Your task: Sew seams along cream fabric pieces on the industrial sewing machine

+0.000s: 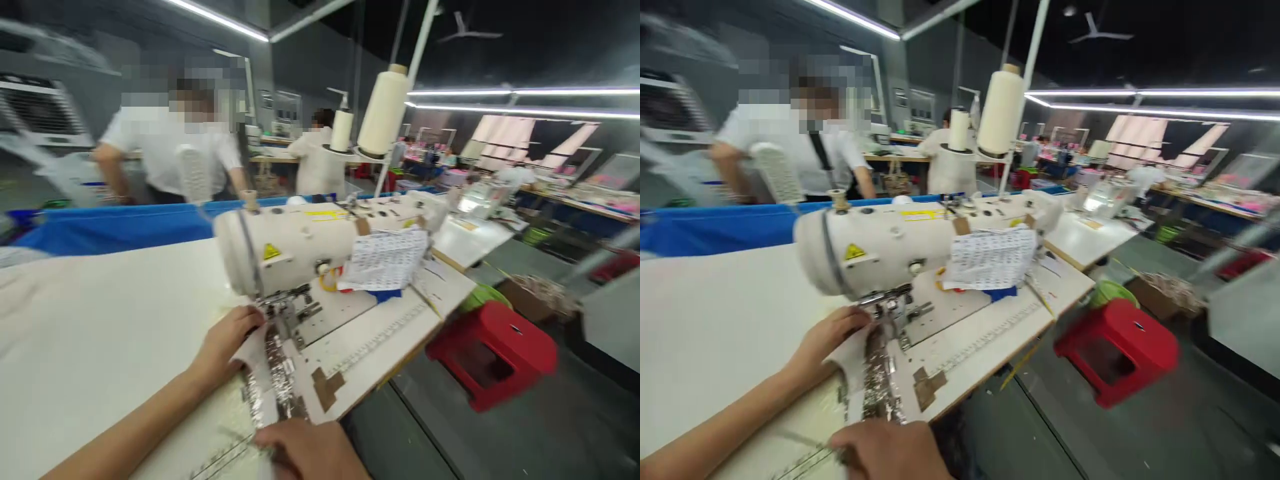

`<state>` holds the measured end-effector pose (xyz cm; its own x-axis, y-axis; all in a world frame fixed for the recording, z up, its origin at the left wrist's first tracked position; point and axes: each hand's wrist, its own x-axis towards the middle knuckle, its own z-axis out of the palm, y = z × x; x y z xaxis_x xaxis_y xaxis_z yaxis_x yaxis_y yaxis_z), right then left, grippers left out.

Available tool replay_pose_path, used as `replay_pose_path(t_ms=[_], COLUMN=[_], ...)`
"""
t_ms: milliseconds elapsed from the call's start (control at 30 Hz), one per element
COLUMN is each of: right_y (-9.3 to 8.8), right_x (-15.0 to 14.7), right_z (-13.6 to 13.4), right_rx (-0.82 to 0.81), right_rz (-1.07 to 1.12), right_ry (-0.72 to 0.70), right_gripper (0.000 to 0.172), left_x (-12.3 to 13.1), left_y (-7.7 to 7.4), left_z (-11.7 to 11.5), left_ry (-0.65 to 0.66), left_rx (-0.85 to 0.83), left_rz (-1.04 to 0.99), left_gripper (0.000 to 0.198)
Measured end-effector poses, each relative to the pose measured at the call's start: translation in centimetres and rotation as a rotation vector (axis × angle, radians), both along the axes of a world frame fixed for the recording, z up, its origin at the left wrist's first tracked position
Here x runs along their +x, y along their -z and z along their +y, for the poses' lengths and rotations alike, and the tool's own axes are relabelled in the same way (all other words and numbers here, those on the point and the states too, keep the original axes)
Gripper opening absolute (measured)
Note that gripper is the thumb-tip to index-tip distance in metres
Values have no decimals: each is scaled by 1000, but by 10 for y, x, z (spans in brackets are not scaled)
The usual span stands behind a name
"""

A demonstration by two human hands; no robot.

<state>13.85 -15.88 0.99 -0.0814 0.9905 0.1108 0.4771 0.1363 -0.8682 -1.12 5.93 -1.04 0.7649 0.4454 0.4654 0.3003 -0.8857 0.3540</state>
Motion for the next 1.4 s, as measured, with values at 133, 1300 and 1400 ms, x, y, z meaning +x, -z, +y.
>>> replay_pose_path(t_ms=[133,1300,1400], right_y=[10,23,23], right_x=[10,14,15], right_z=[7,63,63], right_rx=[212,371,373], right_rz=[-213,-511,-506], right_ry=[162,362,364], right_gripper=[34,32,32], left_x=[9,10,10], left_y=[2,-7,-7], left_z=[8,1,0], left_ry=[-68,-37,-45], left_rx=[-132,-63,-87], left_rz=[-74,-154,-147], left_gripper=[23,15,16])
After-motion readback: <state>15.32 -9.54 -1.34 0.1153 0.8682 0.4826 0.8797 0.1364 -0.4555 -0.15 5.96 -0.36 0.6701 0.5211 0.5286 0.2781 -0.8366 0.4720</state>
